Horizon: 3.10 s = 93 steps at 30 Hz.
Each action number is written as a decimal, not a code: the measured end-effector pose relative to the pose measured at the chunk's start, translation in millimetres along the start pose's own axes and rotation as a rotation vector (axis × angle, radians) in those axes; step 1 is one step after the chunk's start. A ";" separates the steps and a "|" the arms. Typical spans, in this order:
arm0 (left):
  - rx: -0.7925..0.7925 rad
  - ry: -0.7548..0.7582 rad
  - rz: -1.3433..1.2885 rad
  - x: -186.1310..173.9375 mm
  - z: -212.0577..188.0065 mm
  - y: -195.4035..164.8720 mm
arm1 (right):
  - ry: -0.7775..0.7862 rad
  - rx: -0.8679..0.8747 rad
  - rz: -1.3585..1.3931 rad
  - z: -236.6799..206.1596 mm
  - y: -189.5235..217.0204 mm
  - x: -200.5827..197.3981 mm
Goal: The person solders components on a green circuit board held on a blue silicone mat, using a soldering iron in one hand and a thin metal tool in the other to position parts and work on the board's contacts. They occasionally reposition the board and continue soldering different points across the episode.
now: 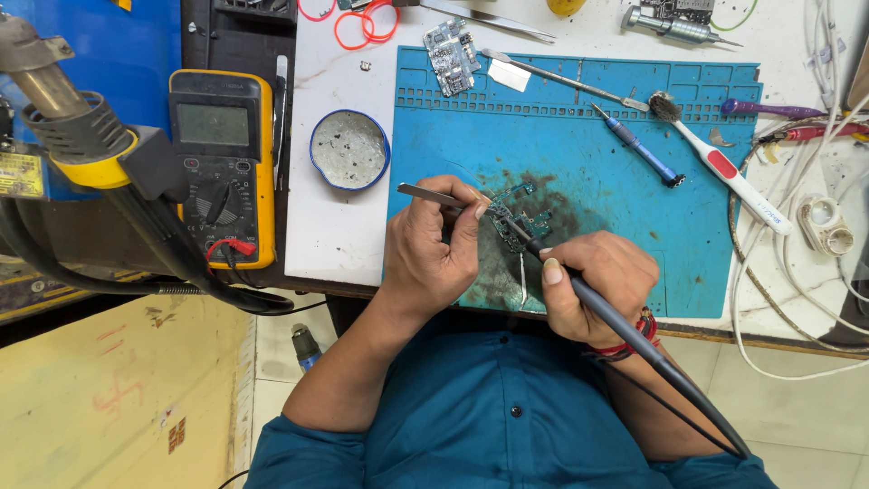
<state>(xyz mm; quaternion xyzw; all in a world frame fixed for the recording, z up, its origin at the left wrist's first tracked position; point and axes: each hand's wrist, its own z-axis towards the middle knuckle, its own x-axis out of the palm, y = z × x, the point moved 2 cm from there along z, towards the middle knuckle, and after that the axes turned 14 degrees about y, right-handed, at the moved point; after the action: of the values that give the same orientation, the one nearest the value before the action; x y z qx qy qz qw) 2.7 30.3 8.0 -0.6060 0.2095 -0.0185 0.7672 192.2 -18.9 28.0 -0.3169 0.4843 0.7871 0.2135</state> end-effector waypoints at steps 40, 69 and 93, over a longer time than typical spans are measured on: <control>0.000 -0.005 -0.011 1.1 -0.1 0.6 | -0.007 -0.026 0.011 1.3 1.4 -1.3; 0.001 0.002 -0.005 0.6 -0.3 1.0 | -0.023 -0.001 -0.002 0.3 1.1 -1.4; 0.008 0.002 -0.008 0.9 -0.4 1.9 | -0.007 -0.026 0.012 1.1 1.4 -3.2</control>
<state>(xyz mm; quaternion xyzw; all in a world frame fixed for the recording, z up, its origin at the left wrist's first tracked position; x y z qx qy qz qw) 2.9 30.2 5.8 -0.6037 0.2077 -0.0230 0.7694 193.3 -18.6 31.6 -0.3138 0.4751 0.7957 0.2065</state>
